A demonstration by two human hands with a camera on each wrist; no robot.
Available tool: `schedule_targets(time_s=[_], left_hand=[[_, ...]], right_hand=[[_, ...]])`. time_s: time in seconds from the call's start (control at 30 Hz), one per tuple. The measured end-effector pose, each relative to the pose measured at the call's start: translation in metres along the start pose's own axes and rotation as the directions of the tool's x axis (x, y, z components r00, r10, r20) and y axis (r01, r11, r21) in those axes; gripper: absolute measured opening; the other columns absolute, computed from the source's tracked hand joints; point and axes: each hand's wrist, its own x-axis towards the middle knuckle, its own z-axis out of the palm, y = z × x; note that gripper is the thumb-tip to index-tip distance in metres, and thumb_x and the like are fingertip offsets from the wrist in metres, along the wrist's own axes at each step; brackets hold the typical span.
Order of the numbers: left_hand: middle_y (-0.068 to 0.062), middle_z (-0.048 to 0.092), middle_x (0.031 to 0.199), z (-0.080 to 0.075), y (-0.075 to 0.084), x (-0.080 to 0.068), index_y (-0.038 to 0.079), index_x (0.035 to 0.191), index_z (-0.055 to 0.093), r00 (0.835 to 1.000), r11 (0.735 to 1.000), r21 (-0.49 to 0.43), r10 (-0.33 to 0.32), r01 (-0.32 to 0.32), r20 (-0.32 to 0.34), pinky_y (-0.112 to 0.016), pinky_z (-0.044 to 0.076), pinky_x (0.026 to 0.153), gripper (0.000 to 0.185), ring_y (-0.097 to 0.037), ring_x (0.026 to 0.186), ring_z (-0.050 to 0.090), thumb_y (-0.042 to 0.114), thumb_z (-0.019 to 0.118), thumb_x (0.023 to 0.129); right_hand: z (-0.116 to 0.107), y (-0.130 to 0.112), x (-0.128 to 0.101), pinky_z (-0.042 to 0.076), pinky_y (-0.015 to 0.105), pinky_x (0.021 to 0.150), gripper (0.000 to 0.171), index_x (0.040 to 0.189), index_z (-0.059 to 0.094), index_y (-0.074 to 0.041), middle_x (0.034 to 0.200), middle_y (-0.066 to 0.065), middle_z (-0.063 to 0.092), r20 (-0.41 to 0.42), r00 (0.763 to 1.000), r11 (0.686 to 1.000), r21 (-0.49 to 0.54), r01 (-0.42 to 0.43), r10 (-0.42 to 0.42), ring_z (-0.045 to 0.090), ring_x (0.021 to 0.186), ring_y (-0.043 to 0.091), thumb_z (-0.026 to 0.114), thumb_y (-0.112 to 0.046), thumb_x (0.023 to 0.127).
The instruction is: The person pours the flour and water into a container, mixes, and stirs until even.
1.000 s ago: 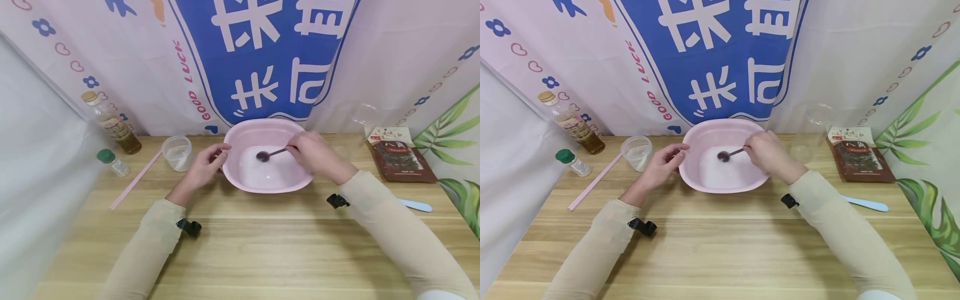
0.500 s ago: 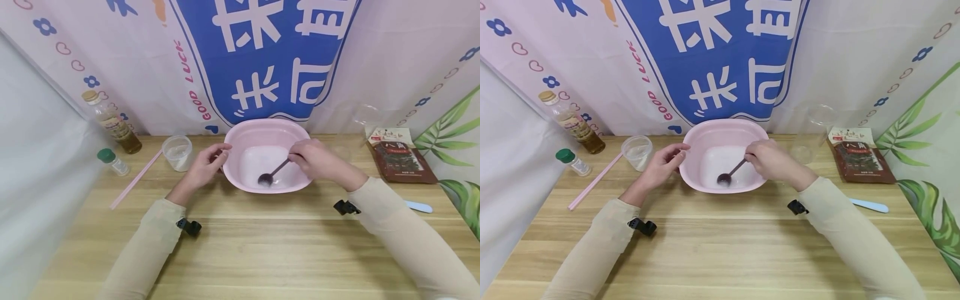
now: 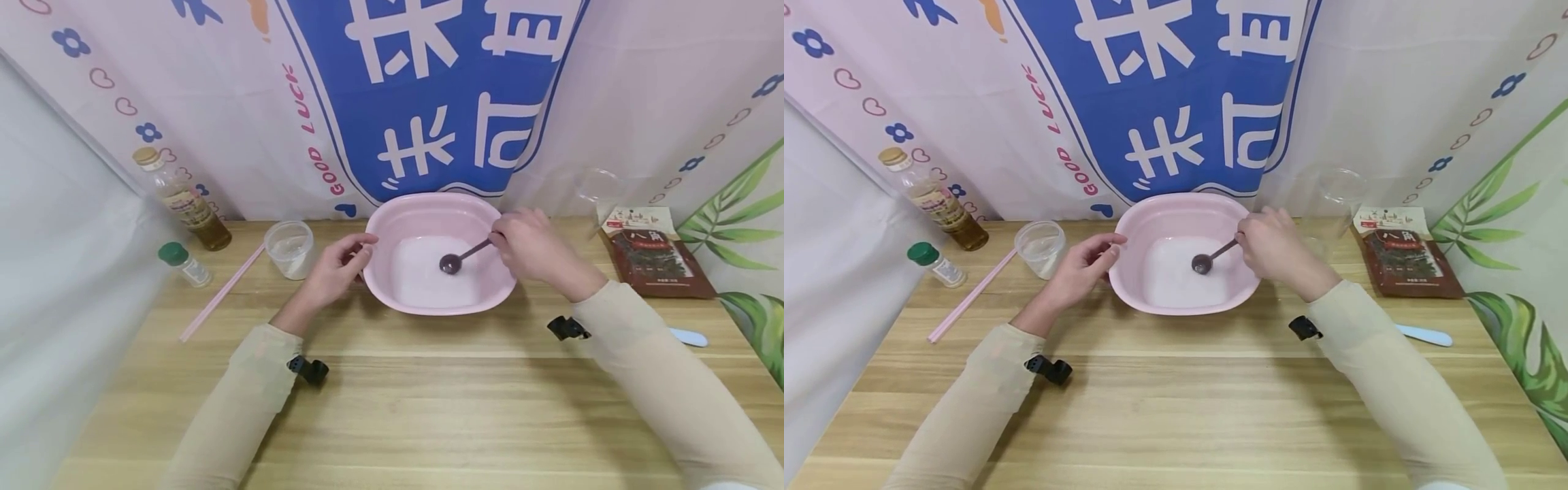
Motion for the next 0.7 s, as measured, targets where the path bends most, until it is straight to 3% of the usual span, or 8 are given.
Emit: schedule_targets(time_s=[0.1, 0.23, 0.5, 0.7], left_hand=[[-0.02, 0.063, 0.107, 0.0, -0.001, 0.0, 0.001, 0.145, 0.063, 1.0, 1.0, 0.0, -0.002, 0.002, 0.0, -0.055, 0.068, 0.077, 0.036, -0.017, 0.078, 0.067, 0.017, 0.055, 0.113], [-0.021, 0.064, 0.106, 0.0, -0.002, 0.0, 0.001, 0.144, 0.063, 1.0, 1.0, -0.004, -0.004, 0.004, -0.002, -0.055, 0.068, 0.077, 0.036, -0.018, 0.077, 0.067, 0.017, 0.056, 0.113], [-0.02, 0.063, 0.106, 0.001, -0.002, 0.0, 0.002, 0.144, 0.064, 1.0, 1.0, -0.004, -0.003, 0.003, 0.0, -0.052, 0.069, 0.077, 0.036, -0.018, 0.078, 0.067, 0.018, 0.056, 0.113], [-0.019, 0.063, 0.105, 0.0, 0.0, 0.0, 0.001, 0.145, 0.063, 1.0, 1.0, 0.002, -0.002, 0.002, 0.001, -0.055, 0.068, 0.077, 0.037, -0.02, 0.078, 0.066, 0.018, 0.056, 0.113]], right_hand=[[-0.001, 0.0, -0.003, 0.045, 0.051, 0.088, 0.017, 0.101, 0.078, -0.001, 0.097, 0.013, 0.077, 0.025, 0.999, 0.998, 0.035, 0.046, -0.047, 0.063, 0.1, 0.039, 0.063, -0.008, 0.105], [0.007, -0.009, 0.004, 0.049, 0.054, 0.095, 0.017, 0.103, 0.079, 0.0, 0.093, 0.011, 0.077, 0.026, 0.997, 0.992, 0.103, 0.072, -0.075, 0.065, 0.098, 0.037, 0.064, -0.009, 0.105], [0.006, -0.008, 0.009, 0.05, 0.056, 0.095, 0.021, 0.098, 0.078, 0.003, 0.09, 0.018, 0.075, -0.021, 0.998, 0.997, 0.04, -0.063, 0.063, 0.066, 0.094, 0.041, 0.06, -0.007, 0.105], [0.006, -0.008, 0.008, 0.047, 0.054, 0.097, 0.022, 0.102, 0.079, 0.002, 0.086, 0.013, 0.074, 0.044, 0.998, 0.993, 0.101, -0.057, 0.053, 0.062, 0.094, 0.038, 0.061, -0.01, 0.106]])
